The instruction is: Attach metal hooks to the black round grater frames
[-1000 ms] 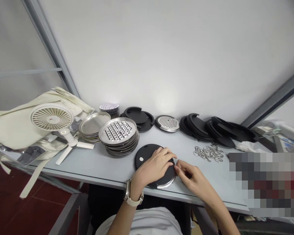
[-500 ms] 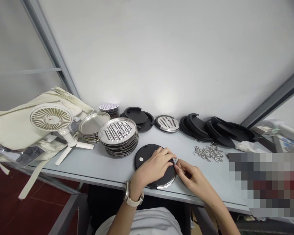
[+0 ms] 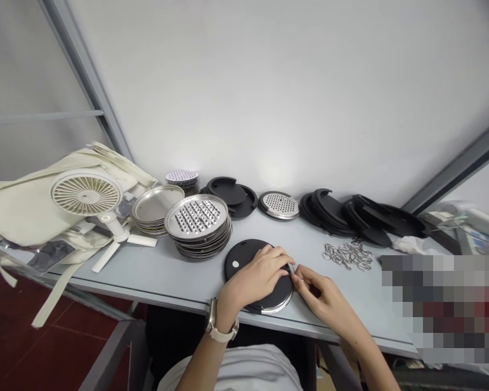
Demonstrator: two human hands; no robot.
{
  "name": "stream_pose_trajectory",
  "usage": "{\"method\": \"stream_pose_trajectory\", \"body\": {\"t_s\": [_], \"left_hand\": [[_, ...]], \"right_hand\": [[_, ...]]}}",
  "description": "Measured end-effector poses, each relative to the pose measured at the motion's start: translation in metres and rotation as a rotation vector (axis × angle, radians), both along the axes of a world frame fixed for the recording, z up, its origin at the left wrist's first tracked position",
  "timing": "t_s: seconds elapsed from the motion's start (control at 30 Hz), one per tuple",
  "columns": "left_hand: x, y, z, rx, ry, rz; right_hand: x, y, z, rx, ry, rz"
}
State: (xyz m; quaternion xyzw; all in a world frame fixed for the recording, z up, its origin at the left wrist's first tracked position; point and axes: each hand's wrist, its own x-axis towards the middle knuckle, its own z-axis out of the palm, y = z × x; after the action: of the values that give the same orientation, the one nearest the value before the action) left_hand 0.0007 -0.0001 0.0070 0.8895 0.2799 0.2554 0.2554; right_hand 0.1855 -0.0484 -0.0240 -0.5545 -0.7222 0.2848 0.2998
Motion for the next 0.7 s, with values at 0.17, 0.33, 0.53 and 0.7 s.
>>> {"method": "stream_pose_trajectory", "body": {"t_s": [0.17,0.33,0.53,0.7], "left_hand": [[-0.0011,-0.0006,0.0003,0.013,-0.002,-0.011],[-0.0009,0.0000,-0.0012,0.005,0.000,-0.011],[0.0004,0.0003,-0.0026,-0.005,0.020,-0.019],[-0.0002,0.0002,-0.0012,-0.027,-0.012,-0.028]], "right_hand": [[0.0006,-0.0017,0.0015,-0.038,0.009,0.022],[-0.0010,-0.0033,0.0059,-0.062,0.019,0.049],[-0.0015,-0.0025,0.0055,-0.053,0.009,0.056],[-0.0007,-0.0018,0.0021,-0.052,-0.002,0.039]]}}
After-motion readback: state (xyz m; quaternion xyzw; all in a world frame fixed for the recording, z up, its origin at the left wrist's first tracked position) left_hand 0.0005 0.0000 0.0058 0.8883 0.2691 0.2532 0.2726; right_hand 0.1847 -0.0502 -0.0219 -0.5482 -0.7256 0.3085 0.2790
